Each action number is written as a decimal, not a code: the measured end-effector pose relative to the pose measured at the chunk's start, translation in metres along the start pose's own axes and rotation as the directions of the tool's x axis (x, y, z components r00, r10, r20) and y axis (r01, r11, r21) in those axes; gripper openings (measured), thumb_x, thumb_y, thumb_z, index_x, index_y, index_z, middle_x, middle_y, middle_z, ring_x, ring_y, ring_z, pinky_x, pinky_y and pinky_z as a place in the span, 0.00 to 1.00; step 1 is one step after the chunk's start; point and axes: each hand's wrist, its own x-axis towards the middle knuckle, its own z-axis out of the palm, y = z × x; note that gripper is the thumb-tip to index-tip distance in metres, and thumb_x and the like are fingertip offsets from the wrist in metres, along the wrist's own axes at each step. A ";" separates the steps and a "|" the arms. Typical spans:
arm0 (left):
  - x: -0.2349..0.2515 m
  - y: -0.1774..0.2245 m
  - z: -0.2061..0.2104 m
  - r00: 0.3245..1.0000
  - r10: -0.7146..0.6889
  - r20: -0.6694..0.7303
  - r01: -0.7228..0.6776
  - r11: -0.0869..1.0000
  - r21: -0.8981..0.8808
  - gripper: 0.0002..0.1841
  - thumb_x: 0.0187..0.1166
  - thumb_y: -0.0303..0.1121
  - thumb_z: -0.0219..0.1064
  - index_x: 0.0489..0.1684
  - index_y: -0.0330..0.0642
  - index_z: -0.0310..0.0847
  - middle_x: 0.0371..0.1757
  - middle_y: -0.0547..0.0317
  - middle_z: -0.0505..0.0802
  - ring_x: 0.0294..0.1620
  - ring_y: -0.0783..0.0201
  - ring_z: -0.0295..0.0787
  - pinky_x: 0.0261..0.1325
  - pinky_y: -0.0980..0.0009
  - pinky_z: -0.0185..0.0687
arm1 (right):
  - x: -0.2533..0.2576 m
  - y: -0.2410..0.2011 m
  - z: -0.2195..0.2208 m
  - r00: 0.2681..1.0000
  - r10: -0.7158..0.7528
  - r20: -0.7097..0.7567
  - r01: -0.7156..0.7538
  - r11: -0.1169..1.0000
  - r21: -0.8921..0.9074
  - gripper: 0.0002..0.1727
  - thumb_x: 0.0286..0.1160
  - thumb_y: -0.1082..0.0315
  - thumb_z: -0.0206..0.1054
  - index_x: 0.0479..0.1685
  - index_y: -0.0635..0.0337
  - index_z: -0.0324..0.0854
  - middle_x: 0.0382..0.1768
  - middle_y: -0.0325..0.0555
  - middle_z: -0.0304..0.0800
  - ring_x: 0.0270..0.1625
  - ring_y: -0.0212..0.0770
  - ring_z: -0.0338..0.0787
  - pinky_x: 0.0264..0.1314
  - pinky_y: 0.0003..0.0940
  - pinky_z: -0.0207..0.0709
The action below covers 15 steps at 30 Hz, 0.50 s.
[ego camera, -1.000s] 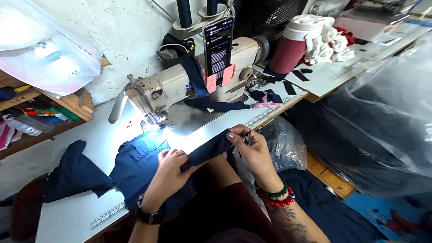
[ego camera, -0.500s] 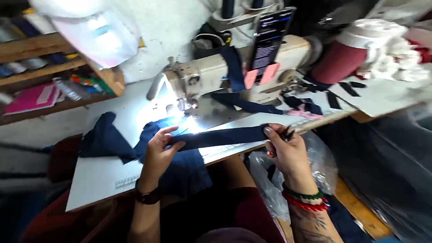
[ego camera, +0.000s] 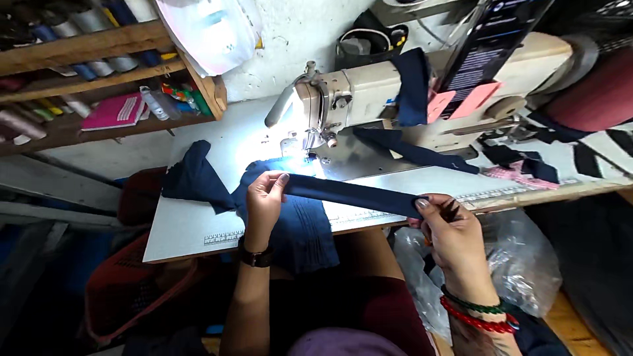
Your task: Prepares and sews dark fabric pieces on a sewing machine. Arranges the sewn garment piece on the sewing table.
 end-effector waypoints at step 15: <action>-0.012 0.033 0.053 0.866 0.286 0.409 -0.326 0.945 0.030 0.18 0.75 0.28 0.73 0.63 0.39 0.85 0.44 0.63 0.95 0.38 0.75 0.86 0.42 0.77 0.81 | 0.024 -0.036 0.048 0.826 -0.329 0.457 0.414 0.905 -0.096 0.17 0.77 0.60 0.73 0.62 0.55 0.87 0.65 0.38 0.88 0.61 0.30 0.88 0.56 0.28 0.86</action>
